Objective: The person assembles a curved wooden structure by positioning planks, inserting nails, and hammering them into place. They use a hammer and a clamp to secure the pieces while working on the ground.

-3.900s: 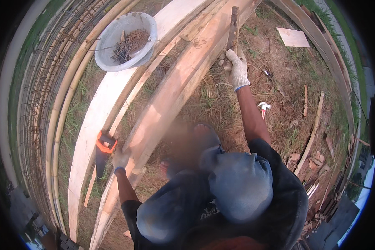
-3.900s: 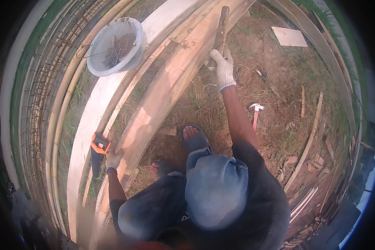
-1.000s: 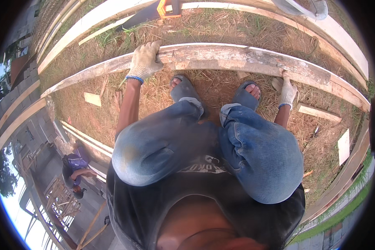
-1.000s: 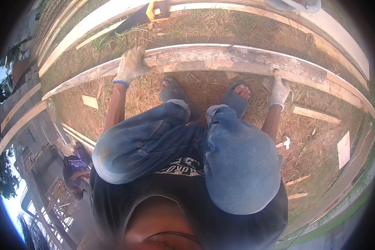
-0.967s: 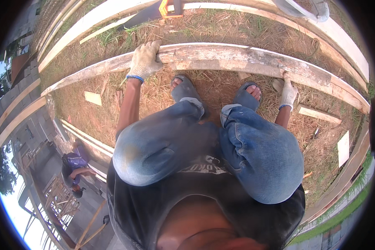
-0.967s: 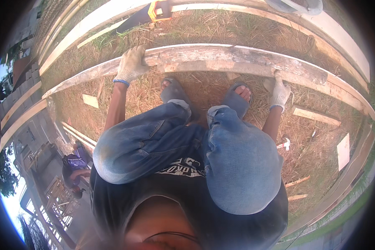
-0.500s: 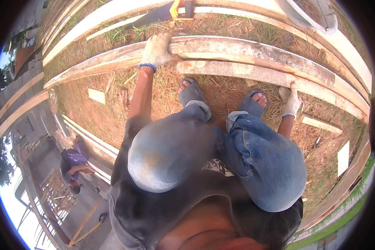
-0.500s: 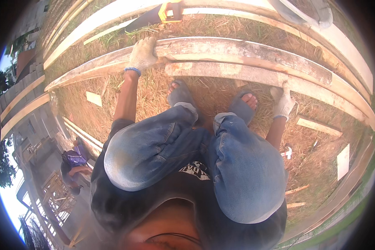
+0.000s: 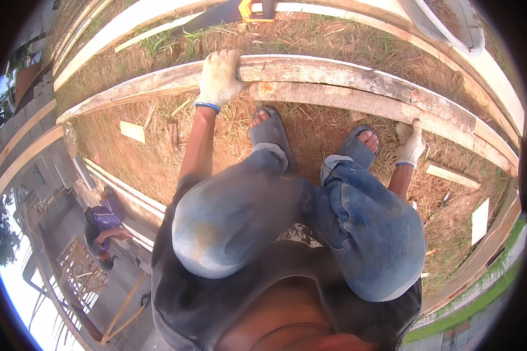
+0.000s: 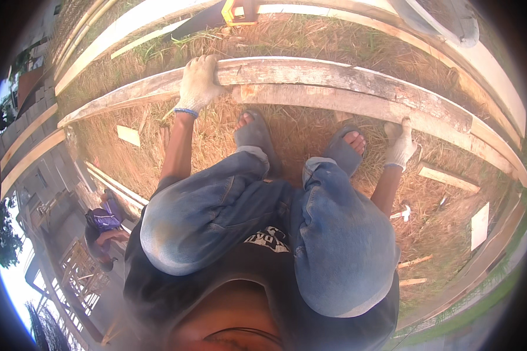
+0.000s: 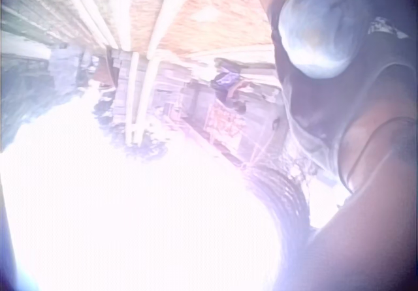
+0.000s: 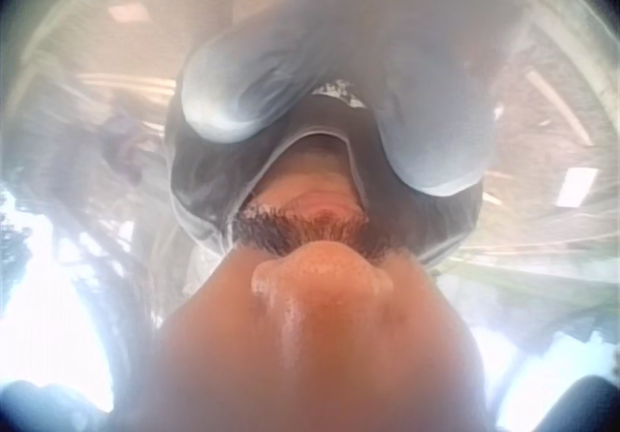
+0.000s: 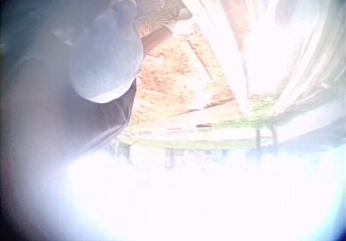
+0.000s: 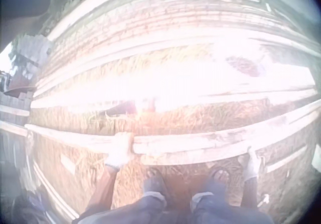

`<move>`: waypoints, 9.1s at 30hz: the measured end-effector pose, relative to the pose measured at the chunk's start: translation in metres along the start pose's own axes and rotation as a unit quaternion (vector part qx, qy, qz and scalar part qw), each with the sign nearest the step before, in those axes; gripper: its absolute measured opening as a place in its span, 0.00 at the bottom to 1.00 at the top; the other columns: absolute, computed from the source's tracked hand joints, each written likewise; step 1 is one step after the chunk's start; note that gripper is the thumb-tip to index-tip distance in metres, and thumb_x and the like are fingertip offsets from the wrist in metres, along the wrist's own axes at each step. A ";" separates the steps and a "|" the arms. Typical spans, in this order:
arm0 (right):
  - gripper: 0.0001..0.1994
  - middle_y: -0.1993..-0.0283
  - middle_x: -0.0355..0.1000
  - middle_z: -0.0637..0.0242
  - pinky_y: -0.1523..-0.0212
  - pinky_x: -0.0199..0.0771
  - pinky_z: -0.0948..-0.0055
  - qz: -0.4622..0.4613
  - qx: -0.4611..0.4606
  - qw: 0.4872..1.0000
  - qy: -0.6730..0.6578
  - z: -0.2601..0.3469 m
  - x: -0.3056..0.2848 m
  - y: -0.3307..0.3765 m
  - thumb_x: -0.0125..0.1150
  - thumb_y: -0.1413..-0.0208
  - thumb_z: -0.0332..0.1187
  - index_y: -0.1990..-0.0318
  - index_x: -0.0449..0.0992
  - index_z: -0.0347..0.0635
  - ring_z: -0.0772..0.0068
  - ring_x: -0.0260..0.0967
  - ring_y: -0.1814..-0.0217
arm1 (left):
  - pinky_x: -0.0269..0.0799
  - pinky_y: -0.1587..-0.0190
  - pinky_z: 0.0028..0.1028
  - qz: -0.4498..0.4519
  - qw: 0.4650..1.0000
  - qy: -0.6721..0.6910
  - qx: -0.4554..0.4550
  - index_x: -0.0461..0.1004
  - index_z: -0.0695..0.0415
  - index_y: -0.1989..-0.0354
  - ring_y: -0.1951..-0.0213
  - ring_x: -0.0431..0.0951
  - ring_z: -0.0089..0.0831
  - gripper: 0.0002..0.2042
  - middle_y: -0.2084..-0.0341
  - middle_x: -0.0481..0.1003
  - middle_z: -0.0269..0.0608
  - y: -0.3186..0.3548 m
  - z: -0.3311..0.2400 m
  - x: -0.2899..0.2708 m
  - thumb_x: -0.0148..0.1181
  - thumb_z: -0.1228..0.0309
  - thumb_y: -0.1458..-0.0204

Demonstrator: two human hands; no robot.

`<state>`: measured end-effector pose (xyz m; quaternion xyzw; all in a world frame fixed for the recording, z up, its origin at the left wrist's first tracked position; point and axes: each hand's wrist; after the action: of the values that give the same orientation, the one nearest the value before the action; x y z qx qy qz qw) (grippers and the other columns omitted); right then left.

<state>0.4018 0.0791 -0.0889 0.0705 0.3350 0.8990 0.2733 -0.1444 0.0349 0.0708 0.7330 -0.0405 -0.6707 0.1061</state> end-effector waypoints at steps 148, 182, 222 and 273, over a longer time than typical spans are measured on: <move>0.22 0.47 0.81 0.57 0.48 0.81 0.65 0.018 -0.024 0.988 -0.153 0.058 0.196 0.278 0.68 0.34 0.37 0.39 0.77 0.30 0.66 0.81 0.50 | 0.75 0.43 0.45 0.401 0.830 0.256 0.289 0.79 0.59 0.40 0.48 0.80 0.48 0.21 0.48 0.80 0.57 -0.212 -0.099 0.109 0.63 0.60 0.37; 0.27 0.43 0.79 0.62 0.42 0.79 0.67 0.070 -0.004 0.966 -0.248 0.022 0.174 0.277 0.73 0.41 0.30 0.35 0.73 0.34 0.72 0.77 0.44 | 0.72 0.39 0.44 0.396 0.836 0.244 0.290 0.70 0.58 0.31 0.43 0.76 0.50 0.32 0.43 0.75 0.60 -0.166 -0.115 0.094 0.68 0.57 0.42; 0.21 0.46 0.80 0.57 0.45 0.82 0.64 0.030 0.033 0.971 -0.234 -0.033 0.157 0.251 0.70 0.39 0.25 0.40 0.75 0.29 0.65 0.80 0.47 | 0.67 0.31 0.48 0.330 0.884 0.196 0.264 0.62 0.45 0.22 0.33 0.67 0.65 0.44 0.35 0.63 0.70 -0.138 -0.060 0.065 0.74 0.51 0.48; 0.19 0.39 0.72 0.59 0.31 0.71 0.46 0.085 0.081 0.962 -0.245 -0.054 0.149 0.224 0.64 0.34 0.40 0.41 0.74 0.42 0.57 0.69 0.33 | 0.57 0.25 0.43 0.556 0.756 0.315 0.144 0.66 0.49 0.24 0.26 0.65 0.47 0.37 0.24 0.63 0.47 -0.134 -0.074 0.091 0.37 0.35 0.31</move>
<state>0.1598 -0.0115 0.0050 0.3386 0.3226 0.8440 0.2625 -0.0728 0.1546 -0.0398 0.7579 -0.5016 -0.2110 0.3599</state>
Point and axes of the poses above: each hand's wrist, its own y-axis away from the middle knuckle, its own x-axis out of the palm, z = x × y
